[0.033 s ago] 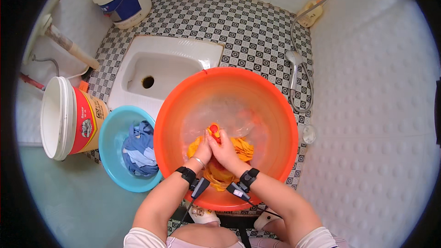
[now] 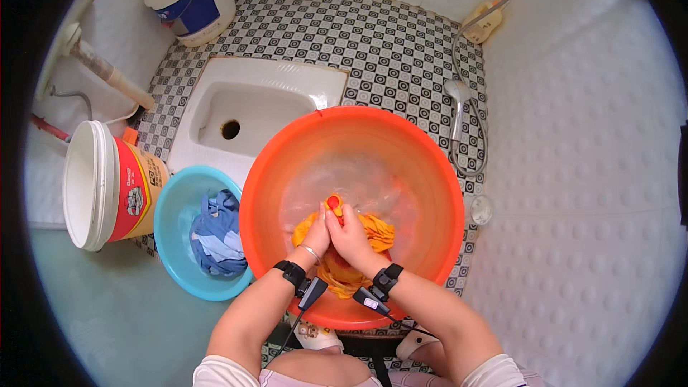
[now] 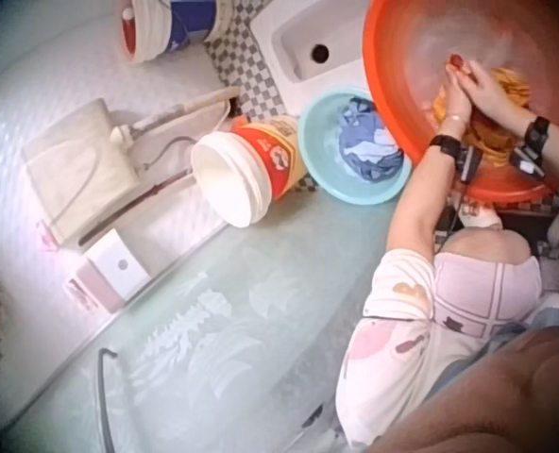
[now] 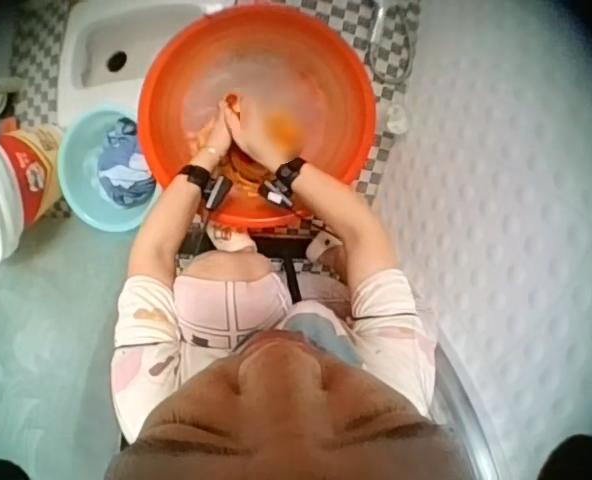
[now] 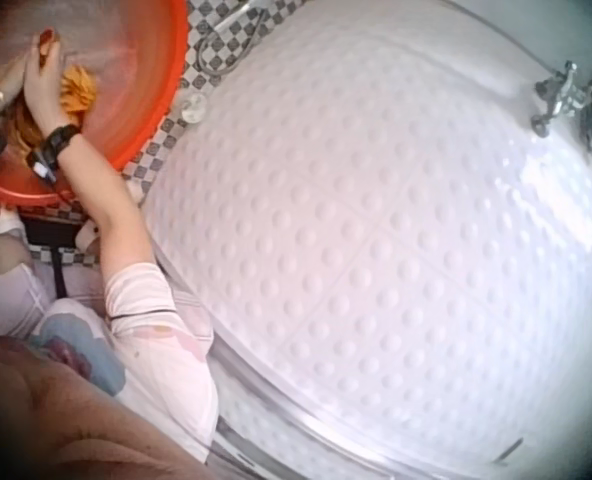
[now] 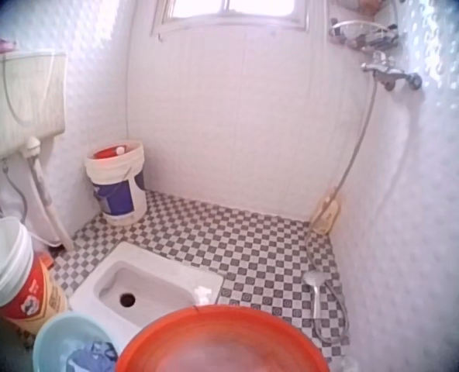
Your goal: The person washes a blue shirt and a yellow shirt by hand in a red plastic basin filled with soapy water, rubbing the fabric together and lifting the shirts to check them.
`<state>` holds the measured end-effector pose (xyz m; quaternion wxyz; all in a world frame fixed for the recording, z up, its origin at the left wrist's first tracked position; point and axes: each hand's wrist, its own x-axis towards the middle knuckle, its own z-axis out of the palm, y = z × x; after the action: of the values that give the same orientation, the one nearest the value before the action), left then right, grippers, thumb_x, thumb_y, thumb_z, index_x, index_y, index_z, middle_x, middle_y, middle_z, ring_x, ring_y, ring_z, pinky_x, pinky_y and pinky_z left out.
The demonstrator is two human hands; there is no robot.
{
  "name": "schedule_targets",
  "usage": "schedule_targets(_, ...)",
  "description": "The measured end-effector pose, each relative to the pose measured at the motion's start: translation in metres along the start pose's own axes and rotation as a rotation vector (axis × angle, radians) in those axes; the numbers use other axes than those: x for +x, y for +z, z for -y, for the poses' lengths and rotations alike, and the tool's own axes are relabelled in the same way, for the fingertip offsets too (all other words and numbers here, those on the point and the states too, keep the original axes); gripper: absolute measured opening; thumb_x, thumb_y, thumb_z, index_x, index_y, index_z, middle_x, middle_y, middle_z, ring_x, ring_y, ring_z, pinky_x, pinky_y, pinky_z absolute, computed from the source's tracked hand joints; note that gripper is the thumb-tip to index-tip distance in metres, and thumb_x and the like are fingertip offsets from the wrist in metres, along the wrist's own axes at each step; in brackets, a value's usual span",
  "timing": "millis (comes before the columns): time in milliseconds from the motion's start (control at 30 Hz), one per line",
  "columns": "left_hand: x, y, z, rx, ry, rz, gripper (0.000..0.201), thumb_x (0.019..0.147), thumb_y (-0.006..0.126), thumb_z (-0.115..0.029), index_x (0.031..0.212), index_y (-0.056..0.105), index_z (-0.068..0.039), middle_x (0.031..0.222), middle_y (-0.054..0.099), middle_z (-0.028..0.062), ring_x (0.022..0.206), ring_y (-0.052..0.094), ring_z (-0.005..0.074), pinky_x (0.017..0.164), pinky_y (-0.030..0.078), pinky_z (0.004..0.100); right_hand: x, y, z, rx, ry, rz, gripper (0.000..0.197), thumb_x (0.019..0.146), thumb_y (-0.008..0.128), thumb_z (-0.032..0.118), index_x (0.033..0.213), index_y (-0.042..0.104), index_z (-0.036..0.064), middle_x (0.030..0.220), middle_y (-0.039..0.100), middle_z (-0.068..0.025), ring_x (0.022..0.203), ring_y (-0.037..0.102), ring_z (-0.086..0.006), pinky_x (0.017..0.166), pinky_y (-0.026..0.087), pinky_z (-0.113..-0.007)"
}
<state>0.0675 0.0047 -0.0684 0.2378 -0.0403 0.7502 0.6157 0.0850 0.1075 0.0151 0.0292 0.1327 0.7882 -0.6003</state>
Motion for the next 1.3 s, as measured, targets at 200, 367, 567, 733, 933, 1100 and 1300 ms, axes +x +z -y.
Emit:
schedule_targets(200,-0.003,-0.011,-0.041,0.384,0.068,0.133,0.045,0.099,0.036,-0.04,0.102,0.061,-0.003,0.101,0.065,0.0234,0.095,0.061,0.034,0.084,0.046,0.037,0.019,-0.026,-0.012,-0.185,-0.193,0.051,0.021,0.095,0.051,0.02,0.094,0.049,-0.0003,0.08,0.06,-0.0221,0.072,0.059,-0.0348,0.066,0.047,-0.042)
schedule_targets(367,-0.009,-0.011,-0.128,0.672,-0.036,0.213,0.035,0.09,0.053,-0.038,0.098,0.062,-0.005,0.091,0.065,0.022,0.093,0.061,0.0359,0.085,0.045,0.0435,0.056,-0.102,0.004,-0.79,-0.1,0.0,0.02,0.091,0.053,0.023,0.097,0.053,0.0037,0.094,0.061,-0.0235,0.084,0.06,-0.0421,0.073,0.049,-0.051)
schedule_targets(567,-0.016,-0.003,-0.102,1.192,0.323,0.146,0.07,0.079,0.063,-0.052,0.142,0.04,-0.029,0.152,0.022,0.0191,0.138,0.013,0.0497,0.108,0.017,0.0596,0.054,-0.106,-0.012,-1.042,-0.26,0.024,0.049,0.087,0.058,0.04,0.13,0.05,0.0197,0.145,0.036,-0.0125,0.127,0.038,-0.041,0.091,0.042,-0.056)
schedule_targets(733,-0.021,0.014,-0.092,1.328,0.166,0.384,0.072,0.083,0.049,-0.065,0.146,0.032,-0.034,0.158,0.005,0.0163,0.141,0.006,0.0467,0.11,0.009,0.0599,0.029,-0.104,-0.028,-1.283,-0.133,0.417,0.068,0.088,0.043,0.061,0.147,0.033,0.0273,0.154,0.026,-0.0078,0.138,0.022,-0.0433,0.102,0.03,-0.06)
schedule_targets(933,-0.011,0.002,-0.088,1.448,0.215,0.707,0.072,0.083,0.045,-0.068,0.146,0.032,-0.035,0.158,0.006,0.0114,0.141,0.008,0.0463,0.11,0.009,0.0617,0.002,-0.119,-0.039,-1.229,0.039,0.731,0.067,0.09,0.033,0.064,0.147,0.033,0.0275,0.155,0.024,-0.0054,0.139,0.024,-0.0381,0.106,0.029,-0.053)
schedule_targets(1100,0.009,-0.002,-0.091,1.417,0.146,0.776,0.074,0.084,0.053,-0.058,0.149,0.025,-0.034,0.158,0.01,0.0109,0.14,0.016,0.0417,0.109,0.015,0.0598,0.04,-0.118,-0.045,-1.222,0.114,0.552,0.068,0.09,0.041,0.06,0.147,0.032,0.0237,0.154,0.025,-0.0048,0.136,0.03,-0.0342,0.107,0.031,-0.049)
schedule_targets(1300,0.021,-0.037,-0.089,1.184,0.098,0.39,0.09,0.074,0.069,-0.053,0.147,0.026,-0.024,0.153,0.021,0.0148,0.136,0.028,0.0323,0.105,0.026,0.0521,0.083,-0.158,-0.061,-0.814,-0.043,0.276,0.073,0.079,0.069,0.033,0.143,0.036,0.0198,0.147,0.033,-0.0122,0.127,0.039,-0.0393,0.106,0.036,-0.043)
